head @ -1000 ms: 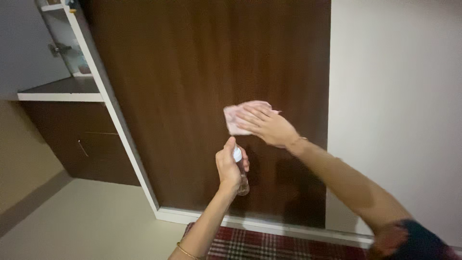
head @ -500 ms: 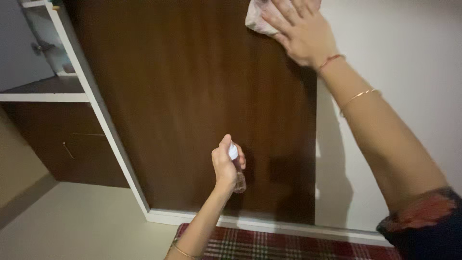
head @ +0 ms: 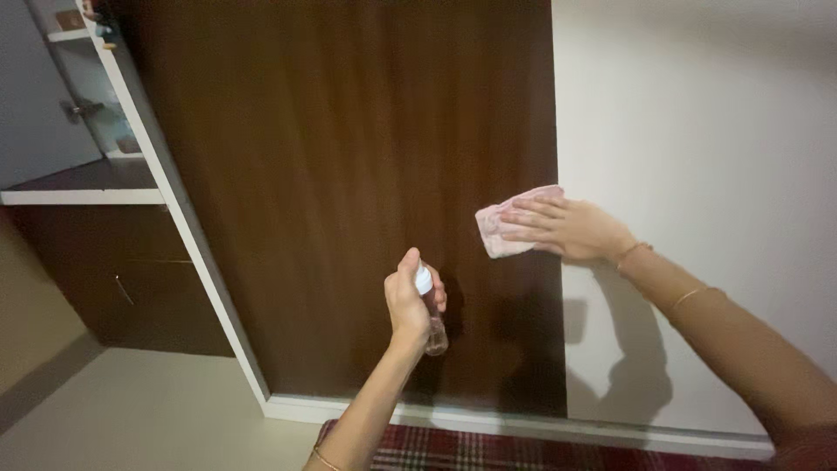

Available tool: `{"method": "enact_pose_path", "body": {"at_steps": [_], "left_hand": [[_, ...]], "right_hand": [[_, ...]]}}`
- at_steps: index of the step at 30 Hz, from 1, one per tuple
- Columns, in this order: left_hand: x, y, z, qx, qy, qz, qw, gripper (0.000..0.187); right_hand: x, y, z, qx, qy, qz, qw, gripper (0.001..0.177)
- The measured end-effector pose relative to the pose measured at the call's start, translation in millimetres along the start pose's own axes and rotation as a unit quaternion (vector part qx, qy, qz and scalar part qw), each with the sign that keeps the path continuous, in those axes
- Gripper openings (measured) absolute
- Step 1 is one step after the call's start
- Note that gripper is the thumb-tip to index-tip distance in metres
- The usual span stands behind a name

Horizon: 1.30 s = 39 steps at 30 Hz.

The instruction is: The person sprays a cleaning solution onto a wooden cabinet door and wipes it with a pink cloth. They continue wiping the door and adjacent white wall, moving the cloth in circular and vertical motions to clean the surfaces.

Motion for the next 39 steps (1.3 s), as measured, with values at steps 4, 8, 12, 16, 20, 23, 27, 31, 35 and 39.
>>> {"method": "enact_pose_path", "body": {"at_steps": [4, 8, 12, 16, 20, 23, 27, 31, 35, 39], "left_hand": [[-3, 1, 3, -0.005, -0.009, -0.014, 1.000, 0.057], [-7, 5, 2, -0.001, -0.019, -0.017, 1.000, 0.058], [-11, 24, 16, -0.038, -0.002, -0.044, 0.998, 0.053], [-29, 48, 29, -0.053, -0.042, -0.008, 0.998, 0.061], [-30, 63, 35, -0.070, -0.036, -0.012, 0.997, 0.060], [-27, 71, 36, -0.089, -0.019, -0.020, 0.996, 0.058], [-42, 71, 36, -0.075, -0.025, 0.031, 0.996, 0.060], [-81, 59, 65, -0.073, -0.035, 0.027, 0.996, 0.063], [-135, 34, 96, -0.042, -0.070, 0.047, 0.996, 0.062], [-159, 25, 105, -0.042, -0.077, -0.043, 0.995, 0.049]], "right_hand": [[-44, 39, 24, -0.111, 0.021, 0.008, 0.994, 0.060], [-95, 85, 86, -0.139, -0.083, -0.008, 0.987, 0.059], [-137, 140, 151, -0.192, -0.219, 0.019, 0.956, 0.057], [-113, 137, 189, -0.199, -0.305, 0.094, 0.926, 0.057], [-2, 86, 181, -0.180, -0.146, 0.015, 0.973, 0.058], [65, 33, 160, -0.106, -0.086, 0.000, 0.991, 0.059], [86, 25, 146, -0.107, 0.036, 0.075, 0.991, 0.061], [34, 47, 180, 0.002, 0.055, -0.021, 0.998, 0.060], [-49, 132, 221, -0.114, -0.052, -0.096, 0.987, 0.055], [-104, 186, 245, -0.223, -0.151, 0.006, 0.963, 0.057]]}}
Point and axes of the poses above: each hand's wrist, its own z-axis towards the middle knuckle, its own y-axis out of the back of the hand, x = y × z, the point moved 9 cm from there along z, towards the middle knuckle, and after that the axes turned 7 degrees about -y, right-handed, at the moved point
